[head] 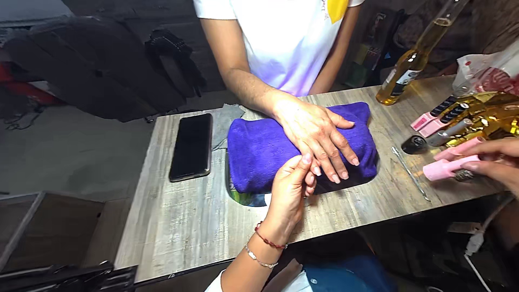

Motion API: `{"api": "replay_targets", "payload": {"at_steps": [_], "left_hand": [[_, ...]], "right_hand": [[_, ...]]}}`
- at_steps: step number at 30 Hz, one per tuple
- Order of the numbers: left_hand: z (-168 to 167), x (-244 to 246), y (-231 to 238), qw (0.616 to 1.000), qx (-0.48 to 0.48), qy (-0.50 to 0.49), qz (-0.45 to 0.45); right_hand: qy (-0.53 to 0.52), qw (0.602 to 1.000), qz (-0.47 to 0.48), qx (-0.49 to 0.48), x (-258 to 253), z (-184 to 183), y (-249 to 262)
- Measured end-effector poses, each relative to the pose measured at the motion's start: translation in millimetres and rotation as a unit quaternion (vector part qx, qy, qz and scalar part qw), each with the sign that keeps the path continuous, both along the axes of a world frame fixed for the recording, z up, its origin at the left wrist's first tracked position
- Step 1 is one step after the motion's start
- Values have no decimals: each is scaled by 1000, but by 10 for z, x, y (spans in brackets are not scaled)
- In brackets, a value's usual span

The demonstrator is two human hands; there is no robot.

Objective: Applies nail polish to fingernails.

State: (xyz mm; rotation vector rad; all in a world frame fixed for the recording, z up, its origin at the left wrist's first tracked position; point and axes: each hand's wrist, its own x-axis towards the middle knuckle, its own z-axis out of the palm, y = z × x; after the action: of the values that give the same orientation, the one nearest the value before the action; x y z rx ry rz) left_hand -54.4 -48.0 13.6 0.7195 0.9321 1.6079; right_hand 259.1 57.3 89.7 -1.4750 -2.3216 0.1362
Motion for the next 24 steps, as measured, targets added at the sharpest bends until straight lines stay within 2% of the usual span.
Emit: {"api": "replay_targets", "payload": {"at_steps": [3, 7, 11, 15, 17, 21, 24], "left_hand": [[-16, 20, 24, 1000, 5, 6, 3], [-28, 30, 60, 1000, 17, -3, 13], [-18, 40, 49, 1000, 7, 6, 19], [-18, 32, 30, 1000, 8, 12, 13], [-25, 27, 12, 1000, 10, 12, 8], [-32, 24, 9, 1000, 16, 11, 3], [-27, 20, 11, 1000, 12, 11, -1]], "right_hand": [[-52, 998, 3, 16, 72, -89, 116], [-112, 994, -21, 1, -78, -65, 151], [-89, 995, -2, 38, 0, -101, 203], [-58, 996, 31, 57, -184, -194, 12], [-97, 994, 46, 35, -345, -338, -103], [-228, 973, -2, -23, -583, -560, -190], [-289, 956, -34, -43, -666, -588, -198]]}}
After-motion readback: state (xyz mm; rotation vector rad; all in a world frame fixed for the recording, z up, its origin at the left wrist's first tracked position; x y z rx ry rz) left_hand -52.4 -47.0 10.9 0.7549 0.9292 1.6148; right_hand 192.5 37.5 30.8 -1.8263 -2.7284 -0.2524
